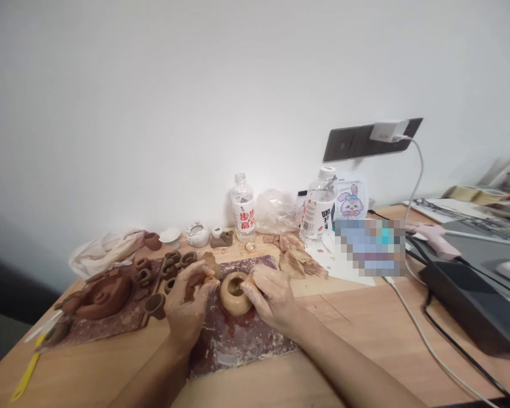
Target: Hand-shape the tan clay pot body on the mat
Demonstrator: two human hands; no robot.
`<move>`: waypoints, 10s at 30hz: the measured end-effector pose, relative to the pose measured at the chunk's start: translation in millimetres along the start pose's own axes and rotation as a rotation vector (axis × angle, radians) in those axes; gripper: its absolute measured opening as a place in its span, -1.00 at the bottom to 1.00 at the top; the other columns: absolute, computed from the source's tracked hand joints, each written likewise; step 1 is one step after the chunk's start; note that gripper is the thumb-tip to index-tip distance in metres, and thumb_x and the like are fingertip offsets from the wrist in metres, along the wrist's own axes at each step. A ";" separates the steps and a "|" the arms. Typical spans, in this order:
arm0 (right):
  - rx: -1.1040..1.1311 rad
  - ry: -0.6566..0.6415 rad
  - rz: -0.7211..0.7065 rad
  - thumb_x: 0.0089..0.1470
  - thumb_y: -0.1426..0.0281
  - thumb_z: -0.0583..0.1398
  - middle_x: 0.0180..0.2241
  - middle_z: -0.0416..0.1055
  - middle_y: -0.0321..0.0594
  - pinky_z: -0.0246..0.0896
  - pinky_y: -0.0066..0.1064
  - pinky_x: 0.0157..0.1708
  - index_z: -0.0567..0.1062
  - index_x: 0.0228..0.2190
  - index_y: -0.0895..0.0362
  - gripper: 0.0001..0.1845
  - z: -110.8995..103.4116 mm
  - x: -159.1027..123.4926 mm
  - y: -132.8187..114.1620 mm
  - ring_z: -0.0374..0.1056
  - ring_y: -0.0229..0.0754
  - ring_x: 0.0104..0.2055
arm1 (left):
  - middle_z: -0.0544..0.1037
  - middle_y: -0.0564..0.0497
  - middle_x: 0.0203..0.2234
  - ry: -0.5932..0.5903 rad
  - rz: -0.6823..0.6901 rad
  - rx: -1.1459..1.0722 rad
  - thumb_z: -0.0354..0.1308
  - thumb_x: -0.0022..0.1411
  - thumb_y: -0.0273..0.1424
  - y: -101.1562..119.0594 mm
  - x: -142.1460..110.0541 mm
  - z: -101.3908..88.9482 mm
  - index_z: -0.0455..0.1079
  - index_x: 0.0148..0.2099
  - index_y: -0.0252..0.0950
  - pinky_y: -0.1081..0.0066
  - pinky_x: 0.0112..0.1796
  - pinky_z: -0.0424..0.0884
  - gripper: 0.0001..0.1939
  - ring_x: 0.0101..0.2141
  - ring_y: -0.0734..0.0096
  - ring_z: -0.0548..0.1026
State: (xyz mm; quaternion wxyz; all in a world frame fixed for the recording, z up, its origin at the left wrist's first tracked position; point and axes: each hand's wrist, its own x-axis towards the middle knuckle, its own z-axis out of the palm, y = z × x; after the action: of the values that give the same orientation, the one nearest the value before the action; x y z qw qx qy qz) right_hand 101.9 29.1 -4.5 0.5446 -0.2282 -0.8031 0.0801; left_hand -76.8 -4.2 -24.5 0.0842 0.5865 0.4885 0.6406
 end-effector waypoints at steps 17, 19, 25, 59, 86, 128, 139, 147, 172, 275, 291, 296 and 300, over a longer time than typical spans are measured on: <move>-0.259 0.056 0.325 0.25 0.31 0.02 -0.51 0.39 -0.22 0.16 -0.36 -0.41 0.32 -0.49 0.08 -0.72 5.6 -5.3 30.6 0.31 -0.17 -0.45 | 0.54 0.07 -0.43 -0.913 -0.150 0.288 0.03 0.01 -0.64 24.0 50.9 -60.1 0.44 -0.14 -0.19 0.46 -0.37 0.37 -0.61 -0.40 0.37 0.50; -0.389 -0.051 0.402 0.25 0.32 0.00 -0.50 0.38 -0.18 0.11 -0.35 -0.43 0.29 -0.50 0.08 -0.72 6.5 -7.0 42.1 0.30 -0.13 -0.45 | 0.53 0.08 -0.46 -0.965 -0.144 0.397 0.01 -0.03 -0.65 28.1 47.4 -56.1 0.44 -0.21 -0.21 0.47 -0.40 0.30 -0.64 -0.43 0.36 0.48; -0.521 -0.352 0.504 0.23 0.41 -0.01 -0.37 0.45 -0.02 0.13 -0.32 -0.30 0.31 -0.41 0.11 -0.82 11.9 -14.7 61.6 0.38 -0.03 -0.28 | 0.46 0.06 -0.54 -1.024 -0.088 0.585 -0.14 -0.09 -0.71 25.1 39.9 -49.0 0.25 -0.43 -0.24 0.44 -0.43 0.13 -0.71 -0.45 0.34 0.42; -0.109 -0.169 0.493 0.17 0.39 0.11 -0.36 0.48 -0.11 0.22 -0.36 -0.29 0.40 -0.37 0.16 -0.88 0.9 0.3 49.4 0.39 -0.12 -0.31 | 0.45 0.16 -0.57 -1.016 -0.279 0.294 0.14 -0.04 -0.61 39.2 57.3 -55.8 0.34 -0.46 -0.27 0.51 -0.50 0.21 -0.87 -0.53 0.49 0.36; 0.848 -0.194 0.678 0.04 -0.01 0.21 -0.63 0.34 -0.32 0.20 -0.46 -0.61 0.37 -0.53 0.15 -0.53 3.1 2.6 2.2 0.23 -0.33 -0.64 | 0.55 -0.14 -0.23 -0.258 0.546 0.013 0.16 0.27 -0.38 22.0 13.1 -4.7 0.30 0.04 -0.32 0.19 -0.13 0.51 -0.69 -0.15 0.21 0.52; 1.220 -0.298 0.810 -0.07 0.02 0.32 -0.59 0.40 -0.31 0.11 -0.55 -0.72 0.34 -0.51 0.17 -0.52 8.1 0.7 1.5 0.23 -0.39 -0.71 | 0.56 -0.17 -0.23 -0.205 0.648 0.107 0.07 0.26 -0.56 8.9 3.7 -4.8 0.25 0.10 -0.37 0.24 -0.14 0.51 -0.65 -0.15 0.24 0.54; 1.243 -0.245 0.855 -0.05 0.12 0.34 -0.56 0.46 -0.27 0.20 -0.57 -0.72 0.42 -0.43 0.20 -0.60 6.0 3.8 -0.6 0.32 -0.36 -0.70 | 0.57 -0.12 -0.28 -0.147 0.621 0.133 0.05 0.28 -0.55 13.8 5.9 -3.5 0.30 0.01 -0.34 0.31 -0.19 0.52 -0.75 -0.21 0.31 0.54; 1.272 -0.139 0.843 -0.05 0.06 0.32 -0.63 0.42 -0.28 0.20 -0.60 -0.74 0.39 -0.54 0.20 -0.55 3.8 5.1 0.8 0.30 -0.36 -0.73 | 0.57 -0.06 -0.31 -0.005 0.517 0.140 0.04 0.30 -0.54 21.3 8.2 -2.8 0.29 -0.01 -0.32 0.32 -0.16 0.50 -0.78 -0.20 0.35 0.55; 1.081 -0.300 0.804 -0.06 0.15 0.35 -0.63 0.52 -0.16 0.30 -0.56 -0.65 0.61 -0.46 0.24 -0.64 7.8 -2.0 0.5 0.39 -0.31 -0.66 | 0.58 -0.11 -0.19 -0.212 0.561 0.109 0.13 0.27 -0.51 30.8 6.5 -7.1 0.39 -0.01 -0.30 0.23 -0.13 0.55 -0.77 -0.13 0.26 0.56; 1.078 -0.260 1.017 -0.25 0.09 0.41 -0.69 0.48 -0.19 0.25 -0.56 -0.72 0.48 -0.54 0.26 -0.53 11.7 2.5 -4.1 0.40 -0.25 -0.69 | 0.65 0.02 -0.39 -0.137 0.520 0.257 0.12 0.24 -0.53 28.1 3.0 -3.6 0.44 -0.25 -0.23 0.25 -0.08 0.48 -0.88 -0.30 0.37 0.61; 1.078 -0.281 0.983 -0.12 0.03 0.34 -0.63 0.52 -0.06 0.28 -0.56 -0.71 0.52 -0.51 0.29 -0.49 11.1 3.9 -3.4 0.42 -0.24 -0.68 | 0.62 0.07 -0.39 -0.154 0.459 0.195 0.16 0.18 -0.54 22.4 1.8 0.2 0.36 -0.21 -0.22 0.22 0.01 0.41 -0.86 -0.28 0.38 0.59; 1.083 -0.317 0.971 -0.10 0.03 0.33 -0.62 0.53 -0.05 0.29 -0.56 -0.70 0.53 -0.51 0.31 -0.49 11.0 3.2 -3.4 0.42 -0.24 -0.68 | 0.60 0.10 -0.40 -0.123 0.494 0.123 0.19 0.13 -0.59 21.6 1.6 2.2 0.25 -0.01 -0.22 0.17 0.03 0.38 -0.61 -0.28 0.38 0.59; 1.097 -0.288 0.964 -0.15 0.06 0.36 -0.59 0.54 -0.06 0.30 -0.55 -0.70 0.53 -0.48 0.29 -0.51 11.2 3.3 -3.4 0.44 -0.21 -0.65 | 0.61 0.07 -0.35 -0.141 0.403 0.059 0.21 0.16 -0.55 11.3 -3.8 3.5 0.14 0.14 -0.18 0.13 0.05 0.38 -0.47 -0.21 0.34 0.58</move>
State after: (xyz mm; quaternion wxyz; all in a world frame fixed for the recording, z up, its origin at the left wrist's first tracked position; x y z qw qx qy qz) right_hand 89.8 29.0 -4.9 0.3743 -0.2379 -0.5219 0.7286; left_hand -67.4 -10.7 -19.4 -0.0289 0.7177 0.3730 0.5873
